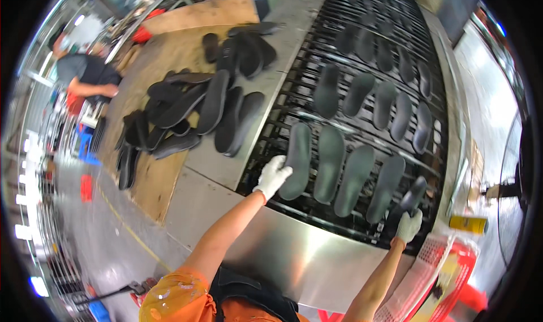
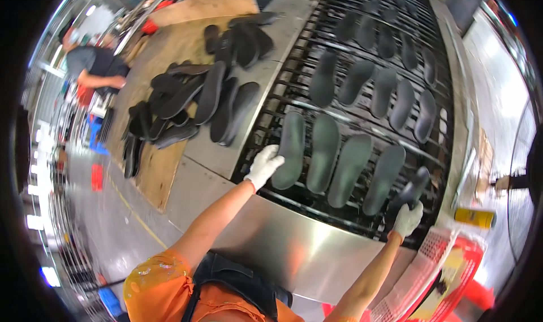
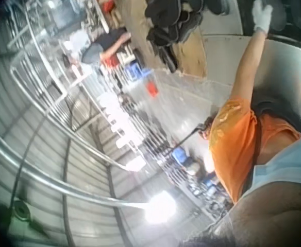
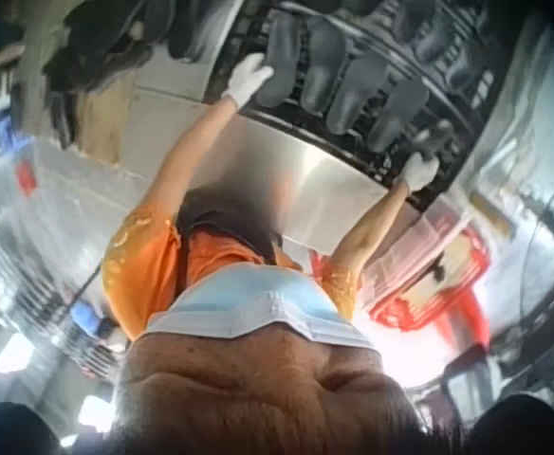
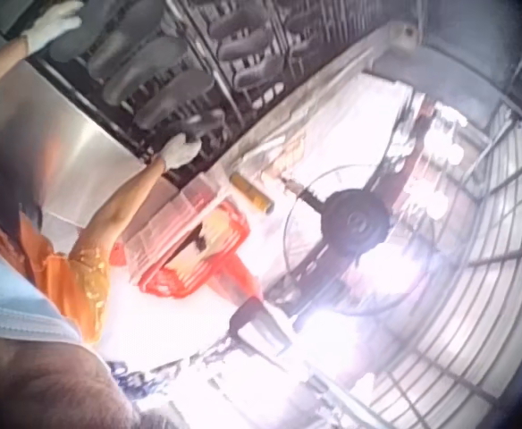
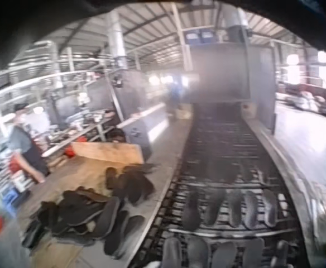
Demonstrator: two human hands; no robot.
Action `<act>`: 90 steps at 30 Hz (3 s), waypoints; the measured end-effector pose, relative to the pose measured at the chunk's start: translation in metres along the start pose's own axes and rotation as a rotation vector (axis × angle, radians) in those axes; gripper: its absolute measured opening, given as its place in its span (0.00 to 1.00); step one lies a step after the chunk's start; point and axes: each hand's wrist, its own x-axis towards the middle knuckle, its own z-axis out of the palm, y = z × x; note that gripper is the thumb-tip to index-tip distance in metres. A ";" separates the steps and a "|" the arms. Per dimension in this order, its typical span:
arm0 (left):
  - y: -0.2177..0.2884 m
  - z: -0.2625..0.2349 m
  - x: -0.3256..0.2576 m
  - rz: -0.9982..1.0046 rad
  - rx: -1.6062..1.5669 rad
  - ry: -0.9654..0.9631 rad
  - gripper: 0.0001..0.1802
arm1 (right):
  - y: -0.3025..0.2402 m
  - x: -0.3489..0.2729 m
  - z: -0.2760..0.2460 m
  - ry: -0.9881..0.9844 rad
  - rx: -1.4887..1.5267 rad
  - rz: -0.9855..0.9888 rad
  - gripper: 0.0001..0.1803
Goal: The person picks black slipper soles from a wooden table and places them onto a moving conveyor belt. They handle the soles in pairs, arranging them in rows on the belt. The person also handles a red plastic bag at the start and later arranges slipper uppers on the table.
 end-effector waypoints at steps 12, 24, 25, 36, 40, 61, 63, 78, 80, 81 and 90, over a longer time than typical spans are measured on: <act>0.008 -0.158 -0.010 0.183 0.021 0.461 0.12 | -0.202 -0.168 0.098 -0.586 0.430 -0.250 0.28; 0.035 -0.307 0.080 0.520 0.746 0.706 0.19 | -0.414 -0.253 0.214 -0.756 0.095 -0.238 0.49; 0.037 -0.320 0.097 0.540 0.920 0.735 0.23 | -0.414 -0.250 0.228 -0.647 0.077 -0.251 0.47; 0.066 -0.355 0.158 0.310 1.021 0.441 0.29 | -0.464 -0.279 0.246 -0.489 0.091 -0.291 0.51; 0.076 -0.363 0.167 0.248 0.970 0.332 0.26 | -0.473 -0.281 0.261 -0.483 0.289 -0.434 0.50; -0.027 -0.323 -0.061 0.023 0.211 -0.024 0.70 | -0.345 -0.397 0.176 -1.073 0.444 -0.415 0.53; -0.033 -0.320 -0.097 -0.020 0.089 0.041 0.71 | -0.331 -0.414 0.158 -1.010 0.375 -0.421 0.50; -0.063 -0.331 -0.194 -0.098 0.302 0.196 0.64 | -0.259 -0.437 0.075 -0.717 0.074 -0.616 0.33; -0.071 -0.336 -0.194 -0.098 0.266 0.194 0.62 | -0.252 -0.434 0.073 -0.658 0.022 -0.577 0.33; -0.077 -0.338 -0.193 -0.100 0.248 0.197 0.61 | -0.252 -0.434 0.071 -0.632 -0.003 -0.560 0.33; -0.066 -0.331 -0.176 0.126 0.302 0.272 0.56 | -0.275 -0.466 0.081 -0.690 0.065 -0.654 0.51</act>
